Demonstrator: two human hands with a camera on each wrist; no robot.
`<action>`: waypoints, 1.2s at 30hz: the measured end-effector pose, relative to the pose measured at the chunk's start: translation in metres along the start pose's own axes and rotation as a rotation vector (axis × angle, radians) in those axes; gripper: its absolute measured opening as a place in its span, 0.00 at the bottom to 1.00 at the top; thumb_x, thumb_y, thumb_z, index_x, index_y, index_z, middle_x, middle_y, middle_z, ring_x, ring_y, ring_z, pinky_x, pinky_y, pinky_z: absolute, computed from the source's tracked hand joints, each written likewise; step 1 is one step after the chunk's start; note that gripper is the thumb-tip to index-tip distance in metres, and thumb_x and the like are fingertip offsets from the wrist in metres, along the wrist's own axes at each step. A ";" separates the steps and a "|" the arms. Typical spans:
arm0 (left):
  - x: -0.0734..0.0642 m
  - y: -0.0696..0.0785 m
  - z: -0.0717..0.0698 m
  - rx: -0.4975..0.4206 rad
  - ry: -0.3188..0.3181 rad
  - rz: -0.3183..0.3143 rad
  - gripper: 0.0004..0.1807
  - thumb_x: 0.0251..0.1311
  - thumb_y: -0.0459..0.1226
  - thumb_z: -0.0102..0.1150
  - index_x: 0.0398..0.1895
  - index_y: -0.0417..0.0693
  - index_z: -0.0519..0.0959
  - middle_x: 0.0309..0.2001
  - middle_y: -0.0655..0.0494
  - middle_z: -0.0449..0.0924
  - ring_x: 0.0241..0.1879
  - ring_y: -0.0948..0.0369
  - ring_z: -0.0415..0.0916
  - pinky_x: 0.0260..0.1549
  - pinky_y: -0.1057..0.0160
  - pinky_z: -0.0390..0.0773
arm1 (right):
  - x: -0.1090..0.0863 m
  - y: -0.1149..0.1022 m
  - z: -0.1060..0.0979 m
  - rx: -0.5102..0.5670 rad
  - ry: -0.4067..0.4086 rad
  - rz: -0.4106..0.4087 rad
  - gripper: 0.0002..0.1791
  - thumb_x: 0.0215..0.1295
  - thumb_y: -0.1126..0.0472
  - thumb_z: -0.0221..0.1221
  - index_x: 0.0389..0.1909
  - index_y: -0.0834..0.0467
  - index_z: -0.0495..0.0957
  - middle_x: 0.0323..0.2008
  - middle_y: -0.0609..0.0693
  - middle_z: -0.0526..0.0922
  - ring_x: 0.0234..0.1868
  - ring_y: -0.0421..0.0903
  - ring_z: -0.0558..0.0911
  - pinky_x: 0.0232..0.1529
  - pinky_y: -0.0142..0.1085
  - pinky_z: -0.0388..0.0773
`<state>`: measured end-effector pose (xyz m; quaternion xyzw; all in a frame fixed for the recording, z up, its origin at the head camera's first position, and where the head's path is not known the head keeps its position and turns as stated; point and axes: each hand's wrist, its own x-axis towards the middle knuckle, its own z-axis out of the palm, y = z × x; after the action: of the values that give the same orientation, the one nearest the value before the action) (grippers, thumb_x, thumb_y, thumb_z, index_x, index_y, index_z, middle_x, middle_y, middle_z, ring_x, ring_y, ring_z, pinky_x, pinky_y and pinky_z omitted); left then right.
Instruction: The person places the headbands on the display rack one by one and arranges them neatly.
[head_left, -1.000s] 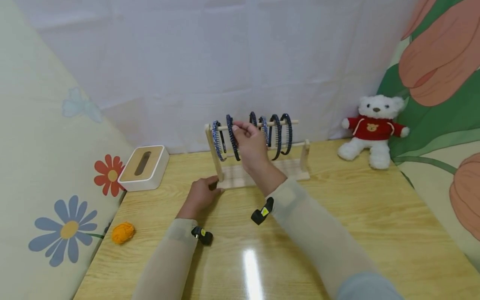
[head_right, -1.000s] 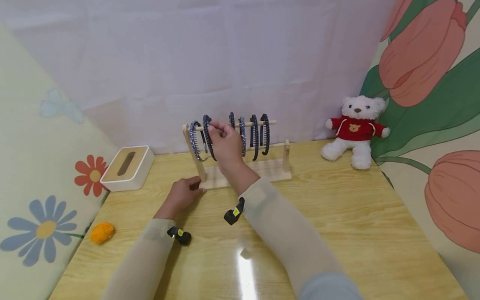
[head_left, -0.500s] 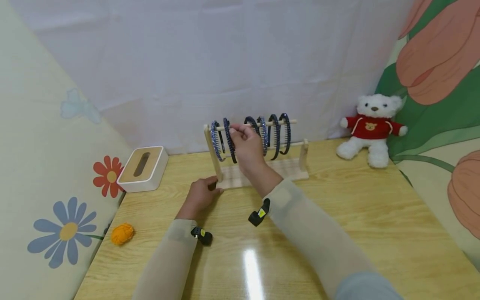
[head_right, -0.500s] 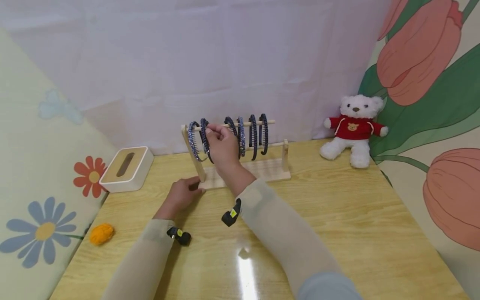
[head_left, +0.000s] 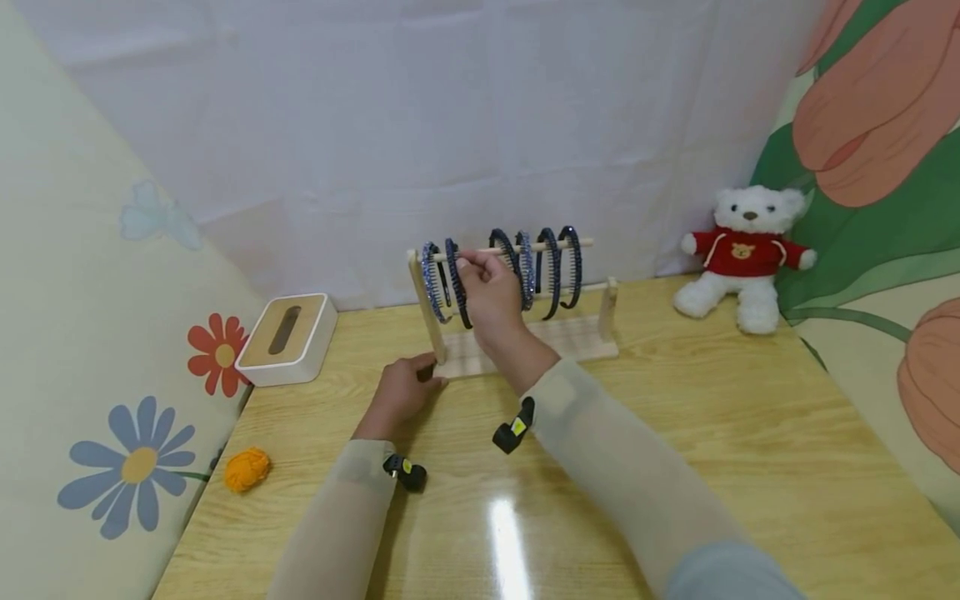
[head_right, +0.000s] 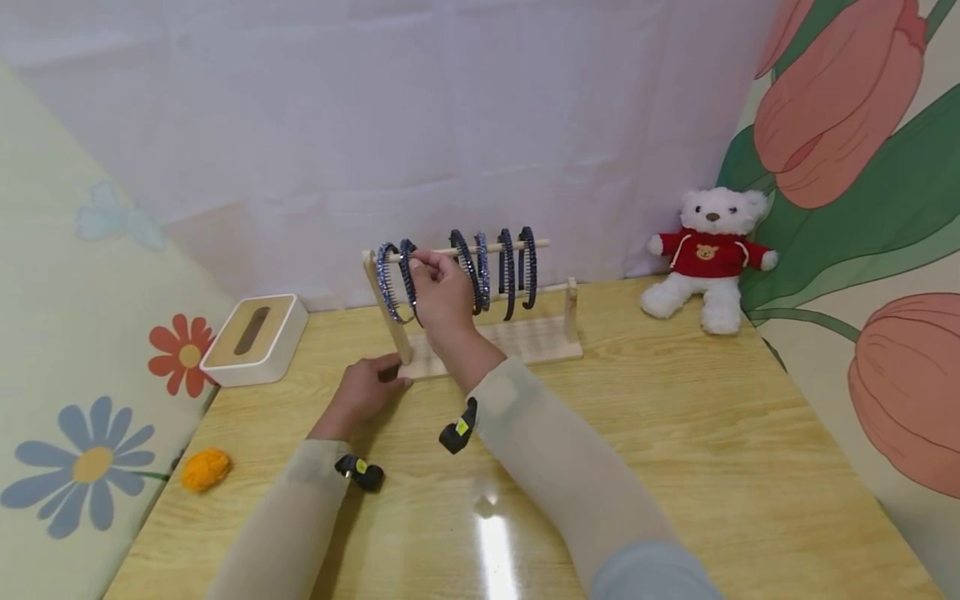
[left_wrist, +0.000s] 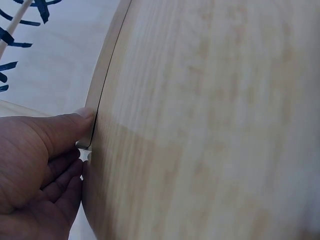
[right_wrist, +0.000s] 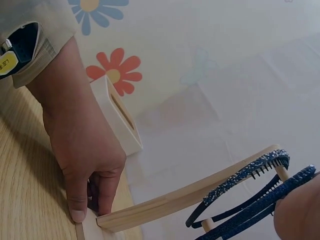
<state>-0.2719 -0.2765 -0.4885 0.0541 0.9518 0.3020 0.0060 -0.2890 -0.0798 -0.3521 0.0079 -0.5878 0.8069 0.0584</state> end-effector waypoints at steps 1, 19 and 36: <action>0.000 0.000 0.000 -0.001 -0.001 -0.002 0.29 0.75 0.41 0.70 0.76 0.49 0.78 0.72 0.40 0.80 0.75 0.40 0.74 0.74 0.38 0.74 | 0.000 0.000 0.000 -0.002 0.000 0.002 0.11 0.83 0.60 0.62 0.58 0.56 0.86 0.53 0.50 0.87 0.54 0.43 0.84 0.58 0.38 0.83; -0.002 0.004 0.000 0.001 0.002 -0.007 0.29 0.75 0.41 0.70 0.76 0.49 0.78 0.73 0.40 0.78 0.75 0.40 0.73 0.75 0.39 0.73 | 0.002 0.005 0.000 -0.001 0.006 0.020 0.11 0.83 0.61 0.62 0.59 0.55 0.87 0.52 0.51 0.87 0.52 0.42 0.83 0.54 0.36 0.83; 0.000 0.004 0.000 0.012 0.016 0.003 0.28 0.75 0.40 0.70 0.75 0.48 0.79 0.72 0.40 0.79 0.75 0.39 0.73 0.75 0.39 0.73 | -0.006 0.011 -0.005 -0.122 -0.019 -0.023 0.14 0.84 0.55 0.61 0.62 0.52 0.84 0.56 0.49 0.87 0.58 0.45 0.85 0.61 0.43 0.85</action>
<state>-0.2714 -0.2735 -0.4867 0.0530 0.9536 0.2965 -0.0022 -0.2839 -0.0789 -0.3647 0.0186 -0.6362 0.7688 0.0625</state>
